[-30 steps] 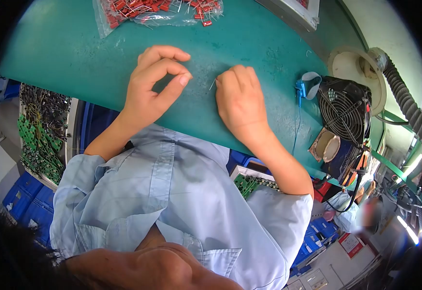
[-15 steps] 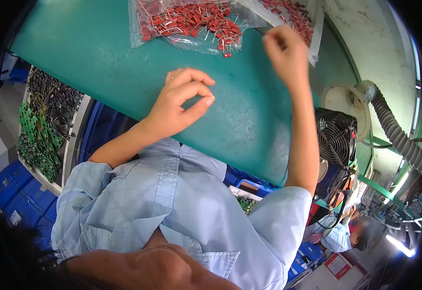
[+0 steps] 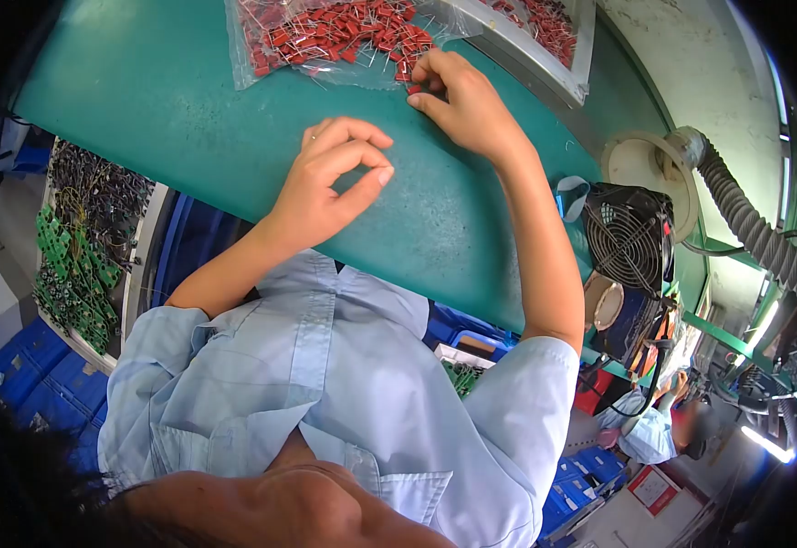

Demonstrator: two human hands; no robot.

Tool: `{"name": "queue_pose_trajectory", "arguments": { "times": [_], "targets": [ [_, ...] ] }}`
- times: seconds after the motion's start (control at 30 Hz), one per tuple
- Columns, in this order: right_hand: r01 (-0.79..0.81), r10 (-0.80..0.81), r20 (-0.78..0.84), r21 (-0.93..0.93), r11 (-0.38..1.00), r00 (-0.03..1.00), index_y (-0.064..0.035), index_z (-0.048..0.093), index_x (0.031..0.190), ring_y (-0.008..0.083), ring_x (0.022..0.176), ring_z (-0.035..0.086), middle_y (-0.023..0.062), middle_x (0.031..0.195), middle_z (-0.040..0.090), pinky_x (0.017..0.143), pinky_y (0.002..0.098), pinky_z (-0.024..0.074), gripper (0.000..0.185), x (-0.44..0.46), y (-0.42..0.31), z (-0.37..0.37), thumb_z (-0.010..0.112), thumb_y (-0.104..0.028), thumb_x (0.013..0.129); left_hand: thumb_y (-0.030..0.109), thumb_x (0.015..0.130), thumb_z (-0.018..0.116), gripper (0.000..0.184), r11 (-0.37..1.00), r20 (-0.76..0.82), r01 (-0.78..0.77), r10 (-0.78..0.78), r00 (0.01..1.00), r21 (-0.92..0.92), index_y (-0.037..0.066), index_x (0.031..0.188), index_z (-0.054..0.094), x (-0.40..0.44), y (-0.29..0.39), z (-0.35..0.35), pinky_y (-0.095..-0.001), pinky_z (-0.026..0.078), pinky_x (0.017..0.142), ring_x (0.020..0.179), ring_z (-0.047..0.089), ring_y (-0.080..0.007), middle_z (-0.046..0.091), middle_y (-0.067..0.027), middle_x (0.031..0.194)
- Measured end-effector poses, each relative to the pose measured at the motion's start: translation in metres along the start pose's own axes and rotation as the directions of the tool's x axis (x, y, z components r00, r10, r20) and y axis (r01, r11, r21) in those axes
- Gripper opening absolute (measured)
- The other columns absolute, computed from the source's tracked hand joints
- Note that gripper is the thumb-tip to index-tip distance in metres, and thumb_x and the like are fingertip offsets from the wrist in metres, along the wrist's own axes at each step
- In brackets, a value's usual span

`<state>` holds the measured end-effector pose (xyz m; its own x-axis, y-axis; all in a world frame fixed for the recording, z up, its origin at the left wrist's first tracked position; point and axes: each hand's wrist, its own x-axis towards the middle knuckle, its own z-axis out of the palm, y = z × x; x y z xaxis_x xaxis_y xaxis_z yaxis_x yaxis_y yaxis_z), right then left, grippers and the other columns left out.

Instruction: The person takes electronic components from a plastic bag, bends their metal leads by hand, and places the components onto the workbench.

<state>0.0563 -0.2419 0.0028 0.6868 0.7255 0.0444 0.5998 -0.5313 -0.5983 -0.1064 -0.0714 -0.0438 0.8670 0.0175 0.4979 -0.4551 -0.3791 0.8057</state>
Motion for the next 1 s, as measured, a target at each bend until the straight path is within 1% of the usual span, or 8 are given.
{"name": "queue_pose_trajectory", "arguments": {
  "times": [0.03, 0.23, 0.33, 0.43, 0.47, 0.57, 0.87, 1.0],
  "targets": [
    [0.022, -0.022, -0.018, 0.004, 1.0, 1.0, -0.0019, 0.064, 0.1, 0.0137, 0.077, 0.052, 0.0026, 0.089, 0.056, 0.069, 0.0302, 0.0455, 0.018, 0.0, 0.001, 0.001, 0.074, -0.009, 0.088, 0.011, 0.088, 0.074, 0.006, 1.0, 0.0, 0.001, -0.001, 1.0, 0.007, 0.008, 0.09, 0.069, 0.0, 0.0, 0.0, -0.0367, 0.036, 0.098, 0.104, 0.059, -0.0201, 0.066, -0.0038, 0.113],
    [0.095, -0.098, -0.062, -0.055, 0.994, 0.993, -0.0019, 0.065, 0.098, 0.0139, 0.076, 0.052, 0.0044, 0.088, 0.056, 0.069, 0.0315, 0.0457, 0.014, -0.005, 0.013, 0.008, 0.073, -0.01, 0.09, 0.01, 0.088, 0.073, 0.006, 0.999, 0.0, -0.005, 0.005, 1.0, 0.037, 0.006, 0.091, 0.069, 0.001, 0.002, 0.001, -0.0367, 0.037, 0.097, 0.102, 0.062, -0.0205, 0.068, -0.0047, 0.111],
    [0.138, -0.164, -0.125, -0.193, 0.971, 0.979, -0.0004, 0.065, 0.098, 0.0132, 0.076, 0.053, 0.0049, 0.087, 0.056, 0.068, 0.0307, 0.0449, 0.015, -0.023, -0.001, 0.005, 0.07, -0.014, 0.094, 0.016, 0.09, 0.073, 0.008, 1.0, -0.01, 0.002, -0.002, 1.0, 0.008, 0.009, 0.09, 0.068, -0.001, -0.001, 0.003, -0.0399, 0.035, 0.097, 0.107, 0.059, -0.0221, 0.066, -0.0033, 0.112],
    [-0.049, 0.061, -0.139, 0.088, 0.995, 0.988, 0.0004, 0.067, 0.094, 0.0189, 0.075, 0.058, 0.0099, 0.084, 0.059, 0.07, 0.0334, 0.0485, 0.016, -0.053, -0.031, -0.007, 0.067, -0.016, 0.096, 0.012, 0.09, 0.071, 0.007, 1.0, -0.002, 0.022, -0.022, 1.0, 0.02, 0.005, 0.091, 0.069, -0.001, 0.004, -0.001, -0.0367, 0.037, 0.1, 0.104, 0.063, -0.0208, 0.068, -0.0065, 0.111],
    [-0.183, 0.205, -0.087, 0.212, 0.96, 0.975, 0.0018, 0.067, 0.094, 0.0139, 0.074, 0.058, 0.0069, 0.082, 0.064, 0.069, 0.0303, 0.0478, 0.02, -0.064, -0.038, -0.008, 0.066, -0.018, 0.098, 0.012, 0.09, 0.071, 0.007, 1.0, -0.004, 0.024, -0.024, 1.0, 0.016, 0.005, 0.091, 0.069, -0.002, 0.004, -0.002, -0.0368, 0.037, 0.1, 0.104, 0.063, -0.0209, 0.068, -0.0066, 0.111],
    [-0.344, 0.328, 0.102, 0.321, 0.882, 0.939, 0.0036, 0.068, 0.095, 0.0115, 0.075, 0.06, 0.0059, 0.082, 0.068, 0.069, 0.0299, 0.0495, 0.022, -0.088, -0.032, -0.005, 0.066, -0.018, 0.099, 0.012, 0.091, 0.071, 0.007, 1.0, 0.005, 0.027, -0.027, 1.0, -0.001, 0.005, 0.091, 0.069, -0.001, 0.003, -0.001, -0.0368, 0.039, 0.1, 0.104, 0.063, -0.0214, 0.069, -0.007, 0.111],
    [-0.417, 0.365, 0.218, 0.293, 0.86, 0.905, 0.0052, 0.069, 0.093, 0.0128, 0.072, 0.062, 0.0073, 0.077, 0.069, 0.066, 0.0315, 0.051, 0.016, -0.089, -0.031, -0.009, 0.067, -0.011, 0.093, 0.01, 0.091, 0.07, 0.006, 0.998, 0.024, 0.061, -0.061, 0.998, -0.029, 0.004, 0.091, 0.07, 0.0, 0.001, -0.002, -0.0348, 0.046, 0.095, 0.106, 0.062, -0.0226, 0.068, -0.0091, 0.112],
    [-0.337, 0.319, 0.221, 0.048, 0.94, 0.922, 0.0051, 0.066, 0.092, 0.0215, 0.07, 0.063, 0.0138, 0.077, 0.066, 0.064, 0.0375, 0.0487, 0.017, -0.085, -0.039, -0.016, 0.067, -0.012, 0.092, 0.009, 0.091, 0.07, 0.006, 0.997, 0.026, 0.067, -0.066, 0.997, -0.037, 0.004, 0.091, 0.07, 0.001, 0.0, -0.002, -0.0347, 0.047, 0.094, 0.106, 0.062, -0.0226, 0.068, -0.0089, 0.113]
  ]
}}
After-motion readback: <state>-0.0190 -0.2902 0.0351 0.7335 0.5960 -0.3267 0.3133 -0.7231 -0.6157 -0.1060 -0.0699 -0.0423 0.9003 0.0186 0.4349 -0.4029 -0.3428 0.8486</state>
